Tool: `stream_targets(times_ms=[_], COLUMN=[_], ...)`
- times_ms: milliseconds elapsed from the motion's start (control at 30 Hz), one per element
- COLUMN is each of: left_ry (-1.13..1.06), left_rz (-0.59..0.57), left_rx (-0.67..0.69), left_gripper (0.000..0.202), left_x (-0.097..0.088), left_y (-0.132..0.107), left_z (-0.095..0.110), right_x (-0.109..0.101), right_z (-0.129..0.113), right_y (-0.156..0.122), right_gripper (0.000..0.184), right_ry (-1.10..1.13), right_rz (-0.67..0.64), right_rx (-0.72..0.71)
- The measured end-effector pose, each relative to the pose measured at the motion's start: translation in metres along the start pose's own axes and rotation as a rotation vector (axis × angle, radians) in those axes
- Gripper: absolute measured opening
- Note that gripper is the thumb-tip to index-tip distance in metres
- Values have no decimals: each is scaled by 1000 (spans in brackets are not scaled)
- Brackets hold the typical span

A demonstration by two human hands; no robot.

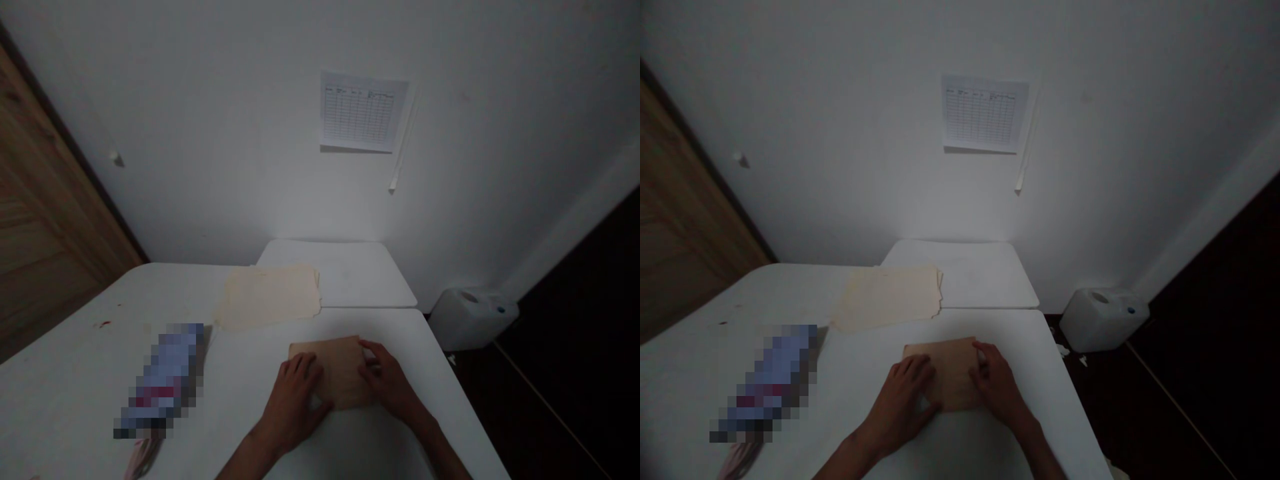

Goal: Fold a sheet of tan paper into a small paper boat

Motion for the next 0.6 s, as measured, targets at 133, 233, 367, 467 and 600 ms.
stream_targets(times_ms=[133, 233, 367, 467, 600], left_ry=[-63, -114, -163, -184, -210], left_rz=[-13, -44, -69, -55, -57], left_rx=[47, 117, 177, 168, 148], left_gripper=[28, 14, 17, 17, 11], left_x=[-5, -6, -5, -3, 1], left_y=[2, 3, 3, 3, 6], left_z=[12, 24, 33, 31, 27], right_x=[-8, -6, -6, -7, -15], right_z=[17, 25, 15, 1, -14], right_y=[2, 2, -6, -12, -16], right_gripper=[56, 61, 63, 47, 33], right_ry=[109, 165, 152, 99, 59], right_rz=[83, 57, 11, -26, -19], right_rx=[114, 132, 52, -21, -144])
Point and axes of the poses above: each hand's wrist, its own y-axis towards the middle knuckle, its own x-axis out of the palm, z = x × y, the point moved 9 cm from there along y, towards the middle knuckle, and after that the axes turned 4 degrees about -z, right-handed, at the moved point
